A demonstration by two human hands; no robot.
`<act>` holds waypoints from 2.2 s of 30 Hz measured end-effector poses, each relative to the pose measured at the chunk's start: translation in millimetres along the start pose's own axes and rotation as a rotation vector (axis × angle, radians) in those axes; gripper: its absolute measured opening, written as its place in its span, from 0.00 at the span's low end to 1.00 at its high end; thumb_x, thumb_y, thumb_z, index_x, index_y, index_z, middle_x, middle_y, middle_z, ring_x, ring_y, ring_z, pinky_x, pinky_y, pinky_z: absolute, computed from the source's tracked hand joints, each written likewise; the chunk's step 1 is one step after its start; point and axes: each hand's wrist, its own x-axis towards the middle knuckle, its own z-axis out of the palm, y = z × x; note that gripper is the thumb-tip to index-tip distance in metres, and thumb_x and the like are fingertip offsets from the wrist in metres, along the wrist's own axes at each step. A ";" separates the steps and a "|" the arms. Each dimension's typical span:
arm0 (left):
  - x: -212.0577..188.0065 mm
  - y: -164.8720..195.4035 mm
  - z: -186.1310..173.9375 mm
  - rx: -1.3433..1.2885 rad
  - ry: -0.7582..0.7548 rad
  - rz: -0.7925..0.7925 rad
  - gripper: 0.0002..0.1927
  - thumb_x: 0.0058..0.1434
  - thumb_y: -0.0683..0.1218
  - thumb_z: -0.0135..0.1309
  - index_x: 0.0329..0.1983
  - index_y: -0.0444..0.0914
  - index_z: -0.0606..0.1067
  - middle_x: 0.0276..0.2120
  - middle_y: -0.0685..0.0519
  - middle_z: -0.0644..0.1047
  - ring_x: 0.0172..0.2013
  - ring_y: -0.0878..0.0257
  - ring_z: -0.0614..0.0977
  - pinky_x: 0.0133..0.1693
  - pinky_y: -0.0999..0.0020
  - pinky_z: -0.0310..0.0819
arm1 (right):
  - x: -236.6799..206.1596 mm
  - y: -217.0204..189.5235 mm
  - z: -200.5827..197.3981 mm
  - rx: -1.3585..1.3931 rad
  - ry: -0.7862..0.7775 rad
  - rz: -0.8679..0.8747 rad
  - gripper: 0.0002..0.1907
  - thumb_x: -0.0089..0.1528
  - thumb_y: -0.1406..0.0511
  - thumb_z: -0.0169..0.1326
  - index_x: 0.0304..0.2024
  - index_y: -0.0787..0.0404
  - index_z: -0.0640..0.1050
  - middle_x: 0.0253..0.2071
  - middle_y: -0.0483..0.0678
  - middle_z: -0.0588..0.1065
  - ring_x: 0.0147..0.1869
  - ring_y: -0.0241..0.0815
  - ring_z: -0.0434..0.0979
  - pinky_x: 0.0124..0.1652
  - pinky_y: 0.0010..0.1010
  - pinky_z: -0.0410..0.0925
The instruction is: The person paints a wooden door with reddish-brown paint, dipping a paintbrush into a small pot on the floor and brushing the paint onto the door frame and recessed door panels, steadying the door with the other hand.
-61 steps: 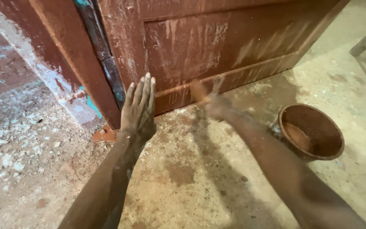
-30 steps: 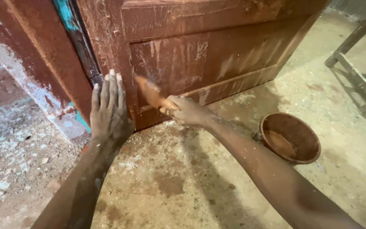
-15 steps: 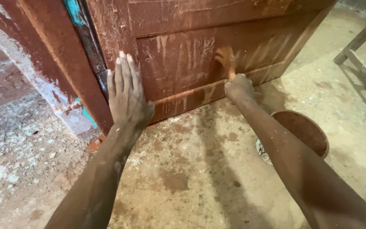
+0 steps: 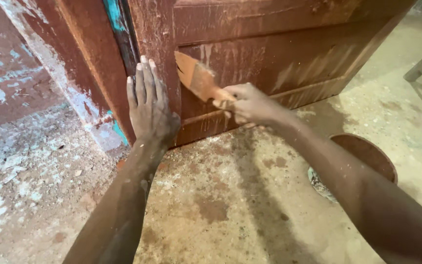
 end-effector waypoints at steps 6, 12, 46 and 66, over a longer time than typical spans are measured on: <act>-3.3 8.9 0.2 0.071 0.017 0.076 0.58 0.47 0.45 0.56 0.79 0.29 0.41 0.78 0.39 0.43 0.78 0.51 0.44 0.75 0.52 0.35 | 2.6 53.4 -53.8 0.341 0.520 0.164 0.13 0.71 0.57 0.50 0.40 0.59 0.77 0.26 0.43 0.72 0.20 0.30 0.65 0.18 0.23 0.58; -5.1 17.4 6.6 0.107 -0.070 0.104 0.57 0.47 0.43 0.53 0.79 0.30 0.41 0.79 0.41 0.42 0.77 0.52 0.43 0.74 0.53 0.33 | 14.8 94.3 -61.7 0.072 0.739 0.265 0.11 0.72 0.60 0.48 0.44 0.61 0.75 0.32 0.50 0.74 0.24 0.37 0.69 0.19 0.28 0.63; -19.5 -0.6 29.0 0.402 -0.184 0.167 0.48 0.53 0.40 0.41 0.77 0.30 0.39 0.77 0.39 0.39 0.76 0.49 0.42 0.72 0.56 0.30 | 14.8 81.2 11.2 -0.425 0.199 0.180 0.19 0.71 0.68 0.39 0.64 0.56 0.70 0.50 0.53 0.78 0.31 0.36 0.76 0.28 0.26 0.74; -27.7 10.1 42.4 0.287 -0.219 0.195 0.51 0.51 0.43 0.43 0.77 0.30 0.38 0.78 0.43 0.41 0.76 0.53 0.41 0.73 0.55 0.30 | 34.1 193.6 -48.7 -0.545 0.517 0.563 0.19 0.73 0.55 0.50 0.55 0.62 0.79 0.43 0.53 0.79 0.34 0.40 0.72 0.34 0.35 0.67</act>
